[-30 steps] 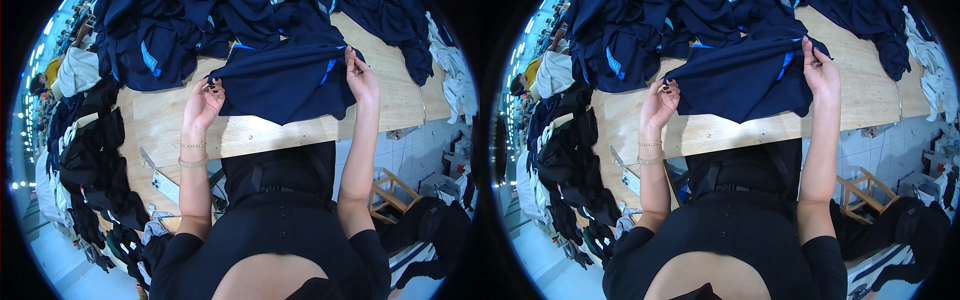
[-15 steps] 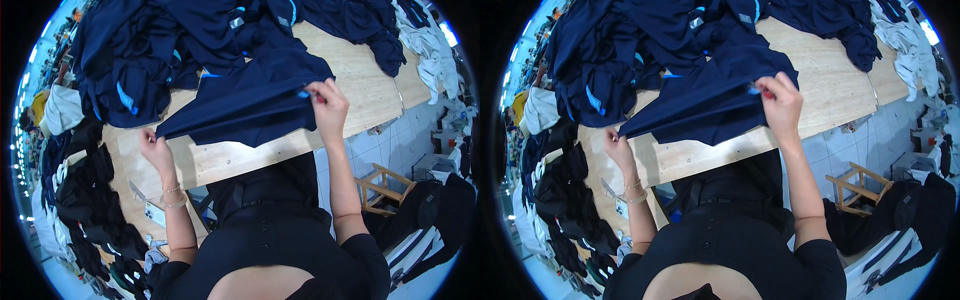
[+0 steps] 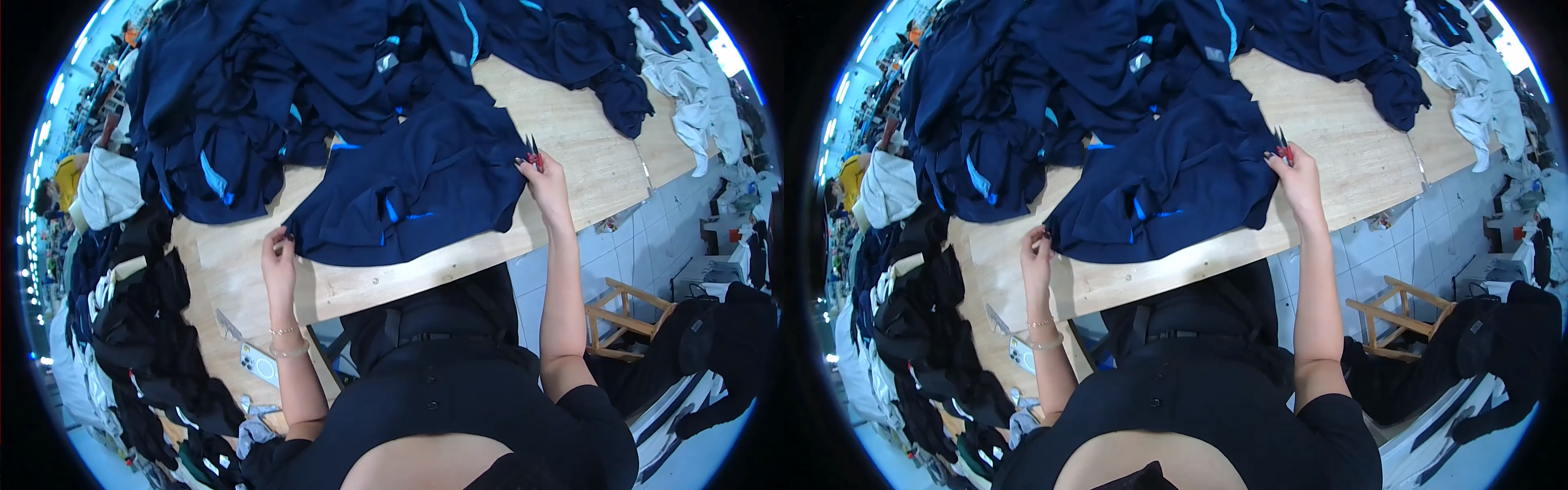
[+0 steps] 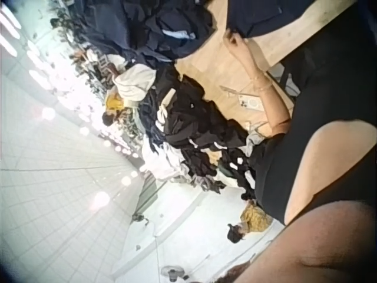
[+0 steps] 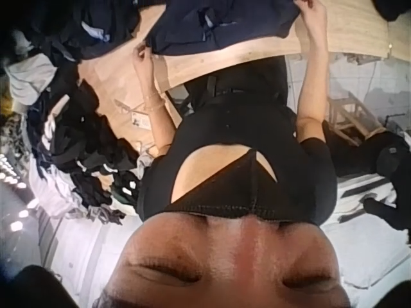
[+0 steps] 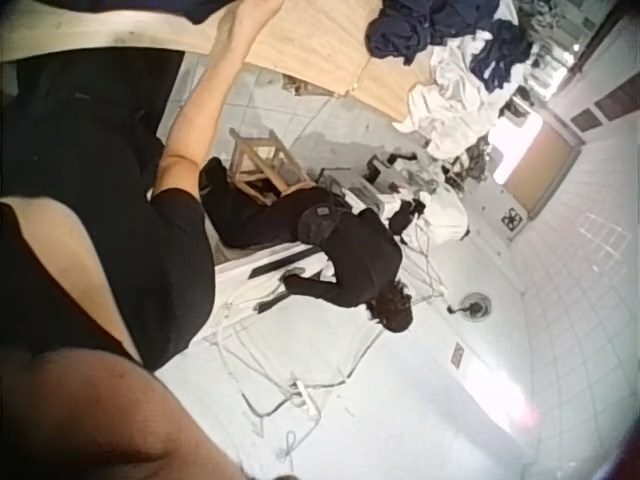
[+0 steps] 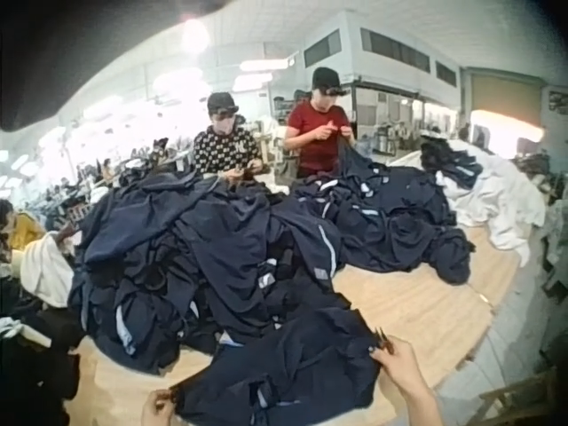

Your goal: The recorder uses small thread snips to trim excess threads from blue garments in a factory setting.

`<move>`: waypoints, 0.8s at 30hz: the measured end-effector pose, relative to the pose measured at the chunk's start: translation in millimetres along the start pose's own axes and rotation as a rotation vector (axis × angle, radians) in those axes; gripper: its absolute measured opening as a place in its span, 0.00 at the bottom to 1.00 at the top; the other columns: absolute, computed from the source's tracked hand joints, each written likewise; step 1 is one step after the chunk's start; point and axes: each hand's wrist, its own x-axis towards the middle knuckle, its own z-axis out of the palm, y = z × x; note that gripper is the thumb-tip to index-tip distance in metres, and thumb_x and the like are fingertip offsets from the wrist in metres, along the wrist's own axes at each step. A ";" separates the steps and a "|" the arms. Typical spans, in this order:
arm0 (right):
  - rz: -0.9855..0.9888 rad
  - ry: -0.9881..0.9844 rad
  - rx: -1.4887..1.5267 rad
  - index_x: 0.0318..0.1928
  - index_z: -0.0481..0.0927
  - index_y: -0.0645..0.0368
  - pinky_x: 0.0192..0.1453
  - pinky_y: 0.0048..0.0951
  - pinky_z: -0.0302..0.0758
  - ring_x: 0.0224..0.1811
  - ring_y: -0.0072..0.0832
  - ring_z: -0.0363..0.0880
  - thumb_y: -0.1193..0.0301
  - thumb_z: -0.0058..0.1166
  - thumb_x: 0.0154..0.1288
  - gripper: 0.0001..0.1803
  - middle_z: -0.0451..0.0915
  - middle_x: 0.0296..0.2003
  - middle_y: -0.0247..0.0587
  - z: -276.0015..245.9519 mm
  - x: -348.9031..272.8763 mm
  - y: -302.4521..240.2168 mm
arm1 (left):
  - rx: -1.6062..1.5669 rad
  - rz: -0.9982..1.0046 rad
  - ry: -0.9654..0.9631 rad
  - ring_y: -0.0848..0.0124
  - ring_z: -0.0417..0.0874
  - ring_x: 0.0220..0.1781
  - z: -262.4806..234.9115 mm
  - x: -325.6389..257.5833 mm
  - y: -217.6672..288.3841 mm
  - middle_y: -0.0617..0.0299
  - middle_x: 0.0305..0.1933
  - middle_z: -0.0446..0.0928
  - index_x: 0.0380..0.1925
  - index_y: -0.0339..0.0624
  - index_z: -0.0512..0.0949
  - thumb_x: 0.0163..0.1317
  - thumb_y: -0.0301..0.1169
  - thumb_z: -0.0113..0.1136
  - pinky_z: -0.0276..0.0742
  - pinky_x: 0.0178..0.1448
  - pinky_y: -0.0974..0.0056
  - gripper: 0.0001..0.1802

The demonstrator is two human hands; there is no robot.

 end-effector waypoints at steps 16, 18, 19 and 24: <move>-0.633 0.108 0.687 0.50 0.77 0.68 0.60 0.32 0.72 0.50 0.31 0.79 0.72 0.46 0.62 0.18 0.78 0.49 0.53 -148.2 -107.6 -188.8 | 0.114 0.348 0.015 0.54 0.73 0.59 17.8 -25.9 15.9 0.49 0.53 0.73 0.50 0.34 0.74 0.57 0.18 0.53 0.67 0.65 0.60 0.18; -0.676 0.185 0.581 0.51 0.78 0.68 0.59 0.32 0.72 0.50 0.31 0.79 0.71 0.46 0.63 0.18 0.78 0.49 0.53 -261.9 -91.6 -183.1 | 0.086 0.452 0.026 0.53 0.71 0.63 22.7 -28.5 -10.9 0.48 0.53 0.73 0.51 0.34 0.73 0.57 0.18 0.53 0.66 0.66 0.59 0.19; -0.673 0.239 0.540 0.51 0.78 0.67 0.59 0.32 0.72 0.50 0.31 0.79 0.70 0.47 0.63 0.19 0.78 0.49 0.53 -144.9 -89.2 -197.8 | -0.014 0.370 -0.018 0.51 0.68 0.66 31.2 -37.3 -1.1 0.46 0.57 0.72 0.52 0.34 0.73 0.56 0.18 0.54 0.63 0.69 0.57 0.21; -0.737 0.467 0.224 0.51 0.78 0.66 0.59 0.31 0.72 0.50 0.30 0.79 0.68 0.48 0.64 0.19 0.79 0.49 0.52 -227.3 -35.9 -247.3 | 0.295 0.428 -0.087 0.48 0.60 0.71 38.6 -53.1 3.5 0.47 0.65 0.67 0.57 0.37 0.70 0.56 0.24 0.55 0.49 0.75 0.49 0.26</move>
